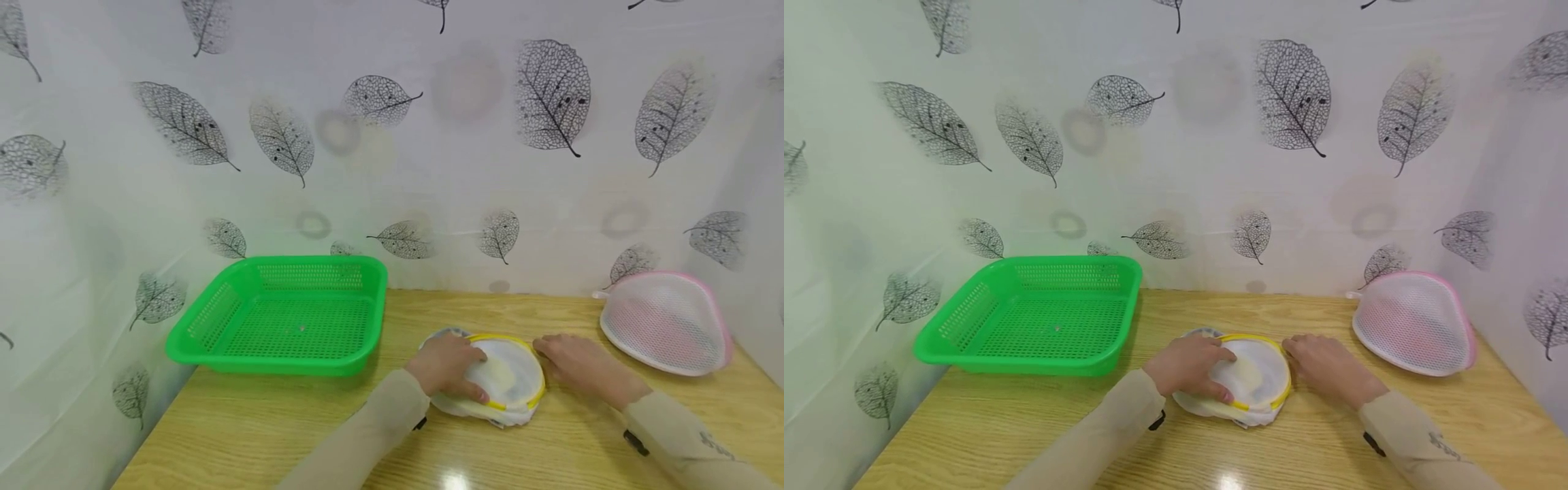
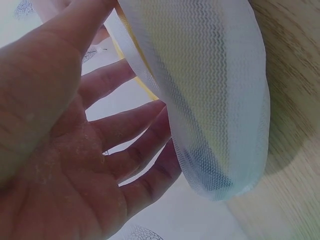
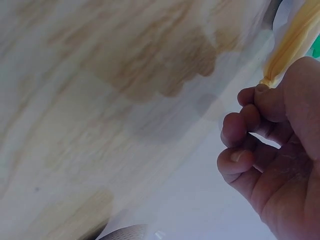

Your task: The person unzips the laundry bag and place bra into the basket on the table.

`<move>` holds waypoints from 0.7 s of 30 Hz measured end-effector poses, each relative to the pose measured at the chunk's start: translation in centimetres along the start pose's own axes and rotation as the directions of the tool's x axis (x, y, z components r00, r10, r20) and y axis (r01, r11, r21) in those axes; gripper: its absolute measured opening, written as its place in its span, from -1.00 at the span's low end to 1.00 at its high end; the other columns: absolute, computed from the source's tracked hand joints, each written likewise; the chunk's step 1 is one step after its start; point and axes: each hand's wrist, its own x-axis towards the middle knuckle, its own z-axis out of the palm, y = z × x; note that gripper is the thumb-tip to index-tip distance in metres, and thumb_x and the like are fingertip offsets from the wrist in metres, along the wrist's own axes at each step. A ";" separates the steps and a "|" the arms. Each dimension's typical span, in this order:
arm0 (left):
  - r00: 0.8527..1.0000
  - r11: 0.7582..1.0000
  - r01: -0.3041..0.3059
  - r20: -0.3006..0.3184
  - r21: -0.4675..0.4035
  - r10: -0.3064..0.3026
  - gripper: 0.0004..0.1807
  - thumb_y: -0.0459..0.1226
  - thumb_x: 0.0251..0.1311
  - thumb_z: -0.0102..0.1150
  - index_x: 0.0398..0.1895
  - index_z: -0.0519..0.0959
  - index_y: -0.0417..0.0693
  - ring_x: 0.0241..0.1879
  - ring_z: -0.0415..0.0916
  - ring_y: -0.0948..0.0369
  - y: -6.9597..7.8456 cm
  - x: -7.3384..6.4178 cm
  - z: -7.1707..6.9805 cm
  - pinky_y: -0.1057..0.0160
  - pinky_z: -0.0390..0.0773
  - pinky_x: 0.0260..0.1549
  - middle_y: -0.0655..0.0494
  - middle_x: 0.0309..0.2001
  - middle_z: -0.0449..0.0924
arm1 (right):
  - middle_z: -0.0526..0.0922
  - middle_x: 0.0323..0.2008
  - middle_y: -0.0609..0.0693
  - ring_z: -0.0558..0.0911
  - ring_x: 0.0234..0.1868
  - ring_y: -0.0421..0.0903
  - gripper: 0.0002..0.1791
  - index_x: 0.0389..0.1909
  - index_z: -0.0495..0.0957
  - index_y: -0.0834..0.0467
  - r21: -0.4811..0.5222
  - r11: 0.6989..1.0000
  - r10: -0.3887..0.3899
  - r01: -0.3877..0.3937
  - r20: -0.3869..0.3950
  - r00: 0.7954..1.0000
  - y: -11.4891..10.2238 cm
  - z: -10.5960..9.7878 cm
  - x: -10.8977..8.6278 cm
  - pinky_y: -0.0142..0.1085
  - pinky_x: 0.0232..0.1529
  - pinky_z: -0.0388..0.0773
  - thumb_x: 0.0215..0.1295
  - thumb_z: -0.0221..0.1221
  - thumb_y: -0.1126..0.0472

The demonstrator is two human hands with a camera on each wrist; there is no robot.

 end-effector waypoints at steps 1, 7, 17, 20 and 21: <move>1.000 1.000 -0.003 0.000 0.003 0.003 -0.26 0.38 0.14 0.24 0.35 0.52 0.35 0.21 0.54 0.29 0.0 0.0 0.0 0.31 0.41 0.31 0.35 0.24 0.62 | 0.59 -0.51 -0.14 0.60 -0.51 -0.13 -0.85 -0.38 0.55 0.07 0.001 1.000 -0.001 0.001 -0.003 1.000 0.0 0.0 -0.1 -0.21 -0.50 0.57 0.19 0.31 0.35; 1.000 1.000 0.006 0.007 0.006 -0.006 -0.26 0.39 0.13 0.23 0.35 0.52 0.36 0.21 0.53 0.30 0.1 -0.1 -0.2 0.32 0.42 0.30 0.36 0.23 0.62 | 0.67 -0.44 -0.08 0.65 -0.48 -0.08 -0.88 -0.31 0.60 0.10 0.000 1.000 0.004 -0.004 0.005 1.000 0.1 0.2 -0.4 -0.17 -0.47 0.61 0.19 0.32 0.35; 1.000 1.000 0.000 0.005 0.002 0.000 -0.26 0.38 0.14 0.23 0.35 0.52 0.35 0.22 0.53 0.30 0.1 -0.3 -0.3 0.32 0.38 0.33 0.36 0.25 0.61 | 0.66 -0.44 -0.07 0.62 -0.50 -0.10 -0.85 -0.34 0.58 0.09 0.024 1.000 0.020 -0.020 0.030 0.999 -0.1 0.1 -0.5 -0.16 -0.47 0.59 0.17 0.31 0.39; 1.000 1.000 0.000 0.008 -0.006 0.000 -0.26 0.38 0.14 0.23 0.36 0.52 0.34 0.23 0.53 0.30 0.1 -0.3 -0.3 0.32 0.38 0.34 0.35 0.25 0.61 | 0.63 -0.46 -0.10 0.60 -0.51 -0.12 -0.83 -0.37 0.56 0.08 0.026 1.000 0.008 -0.008 0.016 1.000 0.0 0.1 -0.7 -0.19 -0.49 0.57 0.14 0.31 0.40; 1.000 1.000 0.001 0.010 -0.010 -0.001 -0.25 0.37 0.14 0.23 0.36 0.51 0.34 0.24 0.53 0.29 0.1 -0.2 -0.3 0.32 0.38 0.34 0.34 0.26 0.61 | 0.63 -0.47 -0.10 0.60 -0.51 -0.13 -0.82 -0.37 0.56 0.08 0.024 1.000 0.006 -0.006 0.011 1.000 0.0 0.1 -0.7 -0.19 -0.48 0.57 0.13 0.31 0.40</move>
